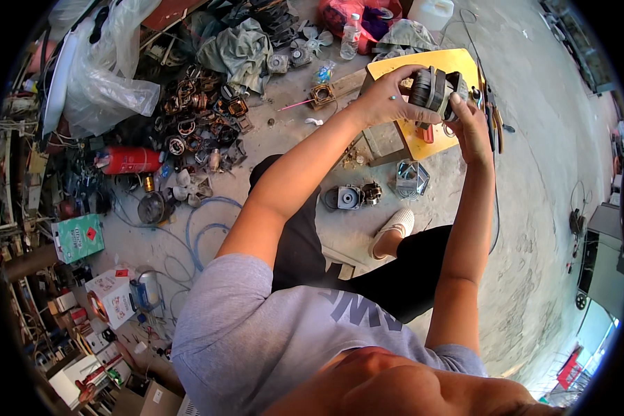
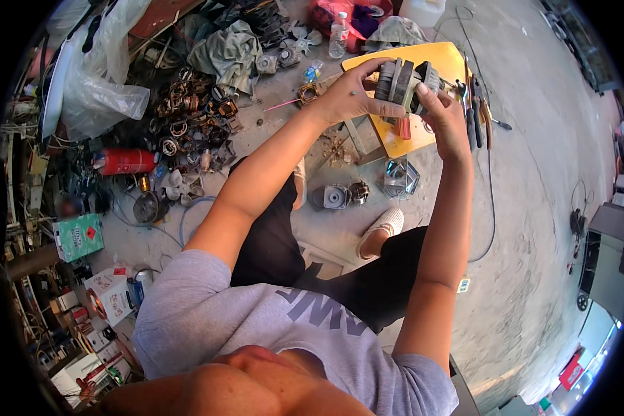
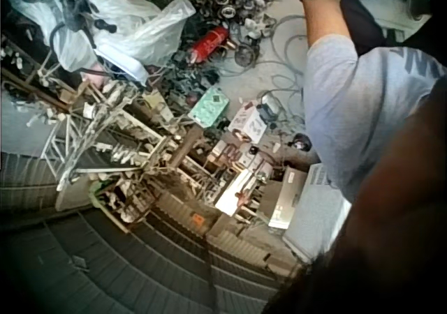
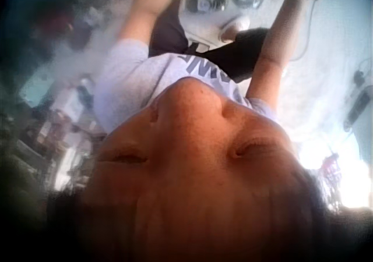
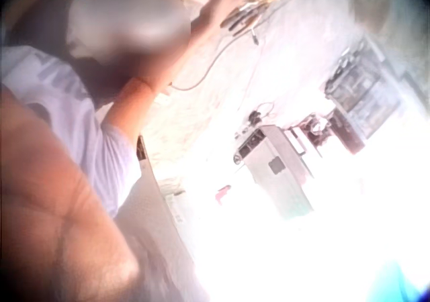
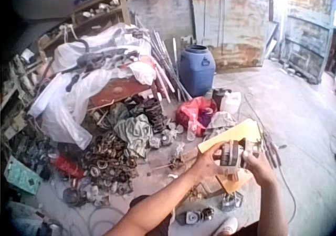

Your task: The person disassembles a mechanical alternator by using a screwdriver and pliers to remove a bolt and pry open the metal housing.

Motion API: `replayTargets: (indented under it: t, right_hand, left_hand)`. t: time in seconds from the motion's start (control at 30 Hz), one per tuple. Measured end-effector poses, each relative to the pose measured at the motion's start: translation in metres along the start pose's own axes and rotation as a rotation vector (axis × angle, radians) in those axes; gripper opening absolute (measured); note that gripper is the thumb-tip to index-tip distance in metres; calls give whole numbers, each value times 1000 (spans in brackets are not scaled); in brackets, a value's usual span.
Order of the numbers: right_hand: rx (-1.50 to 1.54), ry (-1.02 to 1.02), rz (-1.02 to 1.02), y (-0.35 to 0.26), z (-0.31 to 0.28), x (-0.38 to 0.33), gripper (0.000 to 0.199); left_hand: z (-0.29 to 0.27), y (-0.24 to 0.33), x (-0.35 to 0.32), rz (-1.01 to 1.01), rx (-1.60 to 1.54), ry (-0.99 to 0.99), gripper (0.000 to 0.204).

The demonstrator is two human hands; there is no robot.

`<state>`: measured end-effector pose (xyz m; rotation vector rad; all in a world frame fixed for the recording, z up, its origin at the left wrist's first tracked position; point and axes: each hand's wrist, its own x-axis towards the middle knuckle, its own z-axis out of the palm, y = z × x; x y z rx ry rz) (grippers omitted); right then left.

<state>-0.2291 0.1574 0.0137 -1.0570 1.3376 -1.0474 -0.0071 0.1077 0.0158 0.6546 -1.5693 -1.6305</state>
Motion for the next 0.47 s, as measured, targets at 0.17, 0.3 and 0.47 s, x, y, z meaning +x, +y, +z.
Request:
replayTargets:
  t: [0.17, 0.3, 0.47]
  right_hand:
    - [151, 81, 69, -7, 21, 0, 57]
    - [308, 87, 26, -2, 21, 9, 56]
    - [105, 128, 145, -15, 5, 1, 63]
  left_hand:
    - [4, -8, 5, -109, -185, 78, 69]
    - [-1, -23, 17, -176, -239, 60, 63]
    - [8, -15, 26, -229, -420, 30, 70]
